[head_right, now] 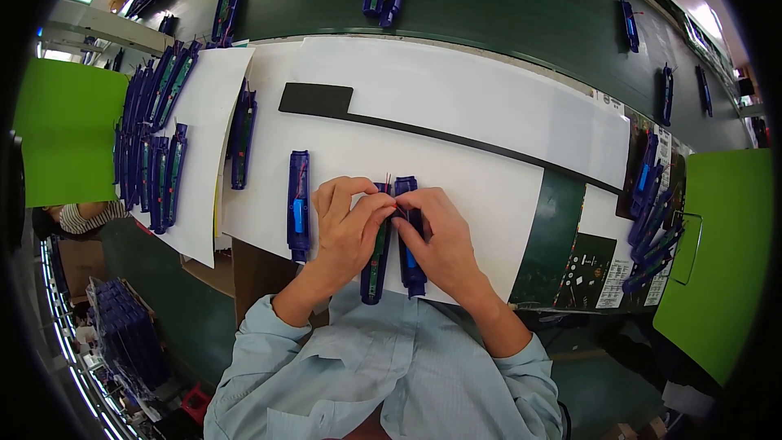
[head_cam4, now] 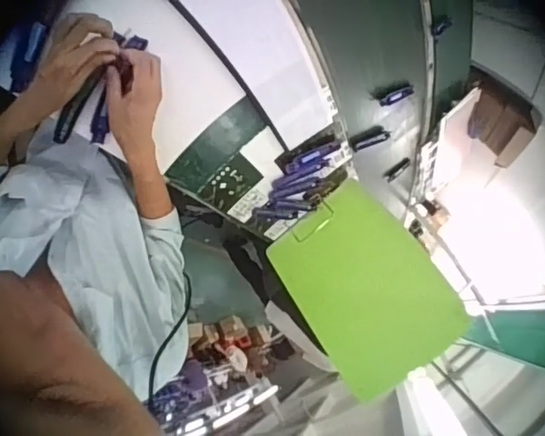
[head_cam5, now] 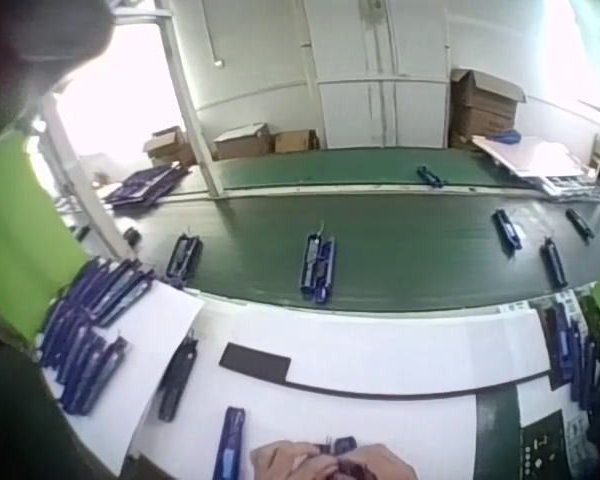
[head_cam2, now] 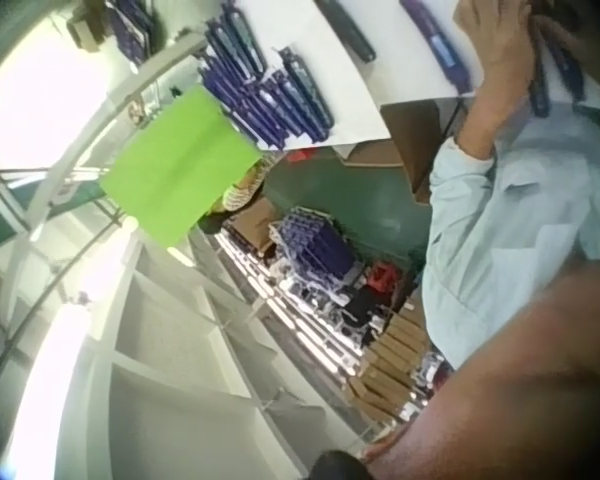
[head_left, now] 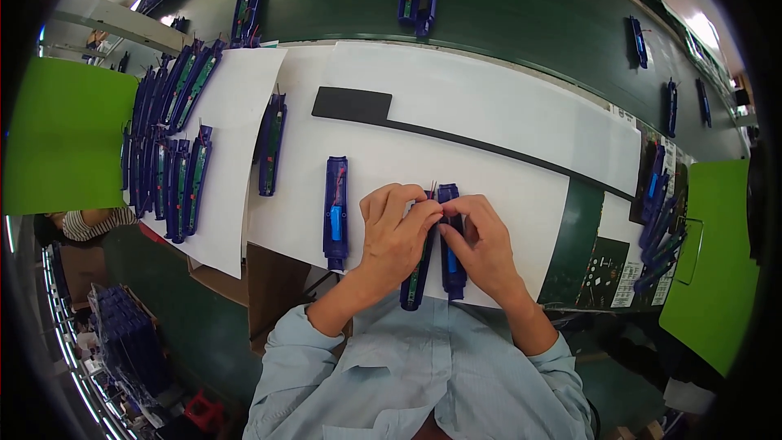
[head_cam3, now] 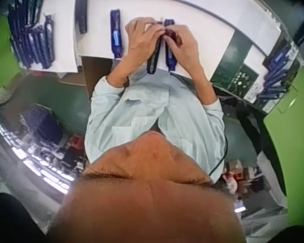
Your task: The person assembles electronic components by hand, combining circuit boards and wires into an electronic housing.
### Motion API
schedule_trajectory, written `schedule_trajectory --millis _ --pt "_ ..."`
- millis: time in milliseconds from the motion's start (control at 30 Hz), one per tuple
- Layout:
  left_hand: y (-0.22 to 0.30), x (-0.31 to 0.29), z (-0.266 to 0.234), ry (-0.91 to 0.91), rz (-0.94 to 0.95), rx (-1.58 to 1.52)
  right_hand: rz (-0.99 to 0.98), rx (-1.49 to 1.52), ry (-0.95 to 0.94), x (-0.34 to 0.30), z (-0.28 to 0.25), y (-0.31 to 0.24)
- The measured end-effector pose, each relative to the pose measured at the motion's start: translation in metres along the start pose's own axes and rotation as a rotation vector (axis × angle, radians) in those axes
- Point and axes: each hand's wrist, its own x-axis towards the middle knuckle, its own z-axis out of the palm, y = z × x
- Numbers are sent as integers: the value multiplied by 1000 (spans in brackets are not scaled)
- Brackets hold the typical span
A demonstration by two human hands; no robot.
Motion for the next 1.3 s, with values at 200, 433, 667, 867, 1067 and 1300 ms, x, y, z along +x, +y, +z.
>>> schedule_trajectory --millis 200,433,667,867,1067,1300 --pt "9 -5 2 -10 -235 -156 -32 160 112 -5 13 20" --pt "12 -25 -19 -50 -311 -248 -70 9 18 -9 2 10" --pt "29 -76 -25 -91 -171 -117 -464 -293 -68 -19 13 2" --pt "32 -80 -20 -36 -215 -165 -544 -385 -196 -15 21 6" --pt "32 -87 -18 -45 -226 -264 -476 -405 -180 -20 24 3" --pt "26 -94 -11 -39 -158 -254 -324 -349 -161 -22 25 -2"
